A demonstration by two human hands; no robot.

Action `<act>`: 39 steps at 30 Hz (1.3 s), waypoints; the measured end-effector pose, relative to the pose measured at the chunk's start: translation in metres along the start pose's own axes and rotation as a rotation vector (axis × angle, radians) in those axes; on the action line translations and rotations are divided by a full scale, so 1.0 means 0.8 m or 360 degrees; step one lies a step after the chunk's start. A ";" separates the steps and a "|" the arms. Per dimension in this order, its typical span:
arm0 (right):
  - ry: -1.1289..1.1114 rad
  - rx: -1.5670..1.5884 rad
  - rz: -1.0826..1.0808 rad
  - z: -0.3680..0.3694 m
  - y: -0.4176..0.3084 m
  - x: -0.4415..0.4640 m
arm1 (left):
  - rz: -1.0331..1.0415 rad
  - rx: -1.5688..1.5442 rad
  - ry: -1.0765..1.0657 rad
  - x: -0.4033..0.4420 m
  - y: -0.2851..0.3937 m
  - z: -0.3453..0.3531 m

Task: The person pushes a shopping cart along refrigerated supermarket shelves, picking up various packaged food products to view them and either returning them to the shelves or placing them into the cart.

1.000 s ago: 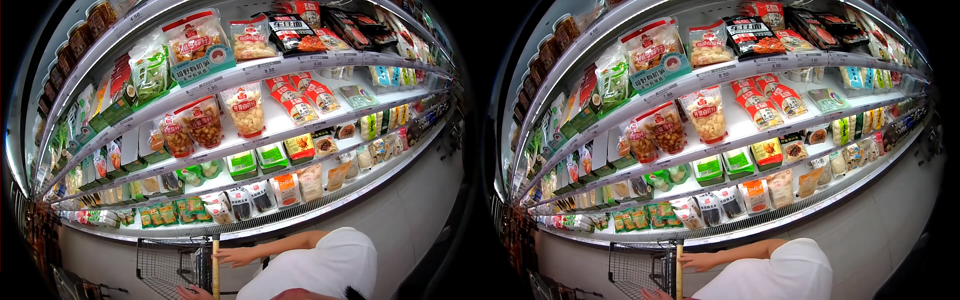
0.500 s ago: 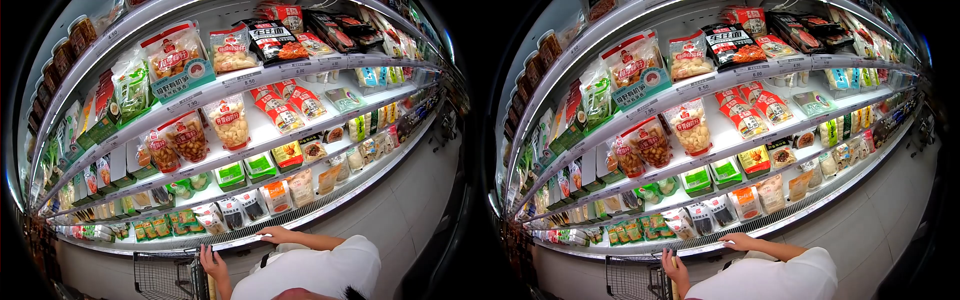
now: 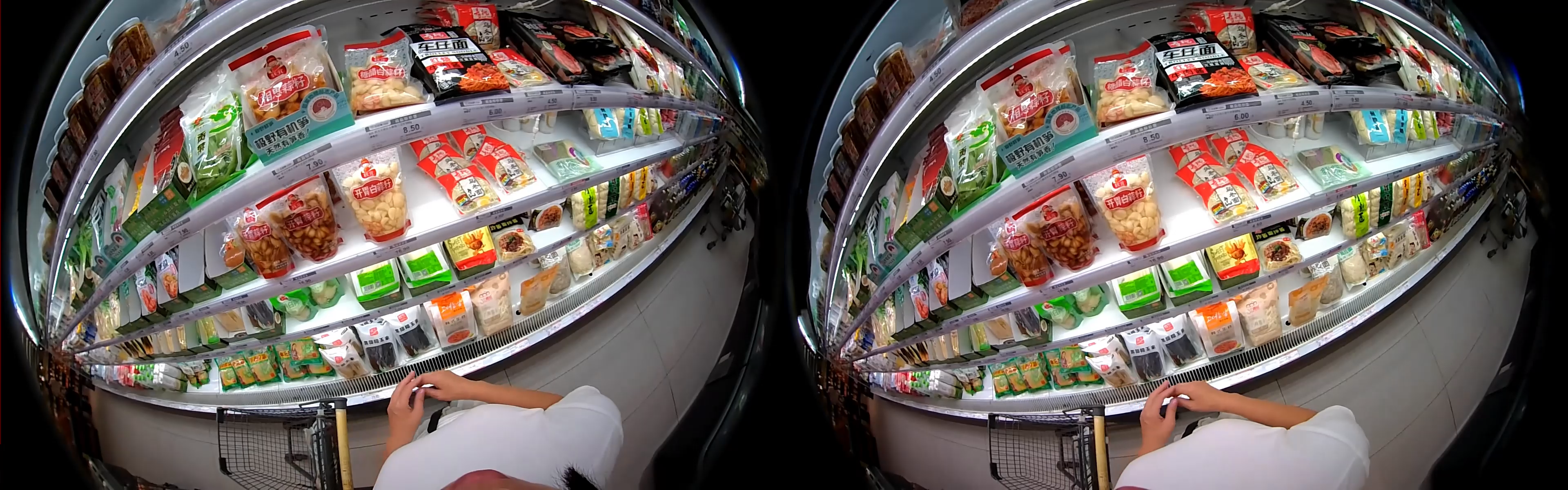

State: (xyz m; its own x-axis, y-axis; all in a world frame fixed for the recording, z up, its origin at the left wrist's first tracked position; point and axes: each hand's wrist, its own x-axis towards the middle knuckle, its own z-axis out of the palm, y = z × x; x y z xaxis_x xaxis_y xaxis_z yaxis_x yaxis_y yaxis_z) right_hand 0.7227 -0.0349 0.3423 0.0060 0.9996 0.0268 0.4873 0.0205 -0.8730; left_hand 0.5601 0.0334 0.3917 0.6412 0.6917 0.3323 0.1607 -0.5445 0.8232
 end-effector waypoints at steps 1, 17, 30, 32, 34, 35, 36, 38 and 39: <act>0.0069 0.0006 -0.0025 0.004 0.000 -0.001 | 0.0040 0.0021 -0.0041 -0.003 -0.002 0.003; -0.0087 0.0054 -0.0072 0.009 -0.006 0.012 | -0.0030 0.0003 -0.0066 -0.007 -0.017 -0.009; -0.0101 0.0106 -0.0034 0.007 -0.006 0.010 | 0.0002 0.0012 -0.0087 -0.003 -0.010 -0.009; -0.0112 0.0112 -0.0001 0.003 -0.011 0.008 | -0.0001 0.0001 -0.0091 -0.004 -0.011 -0.007; -0.0123 0.0109 0.0012 0.003 -0.010 0.008 | 0.0013 0.0011 -0.0076 -0.004 -0.012 -0.005; -0.0124 0.0105 0.0023 0.003 -0.009 0.008 | 0.0035 0.0021 -0.0065 -0.004 -0.012 -0.005; -0.0128 0.0107 0.0025 0.005 -0.006 0.007 | 0.0031 0.0021 -0.0065 -0.005 -0.012 -0.004; -0.0137 0.0070 -0.0007 0.006 -0.002 0.007 | -0.0004 0.0005 -0.0082 -0.006 -0.012 -0.004; -0.0140 0.0071 -0.0007 0.008 0.001 0.007 | -0.0006 0.0005 -0.0081 -0.007 -0.011 -0.004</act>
State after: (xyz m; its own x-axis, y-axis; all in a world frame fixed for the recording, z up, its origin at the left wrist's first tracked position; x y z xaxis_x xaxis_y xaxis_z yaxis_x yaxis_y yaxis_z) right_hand 0.7178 -0.0289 0.3388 -0.0734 0.9972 -0.0105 0.4479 0.0236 -0.8938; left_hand 0.5526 0.0359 0.3842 0.6780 0.6688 0.3050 0.1658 -0.5433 0.8230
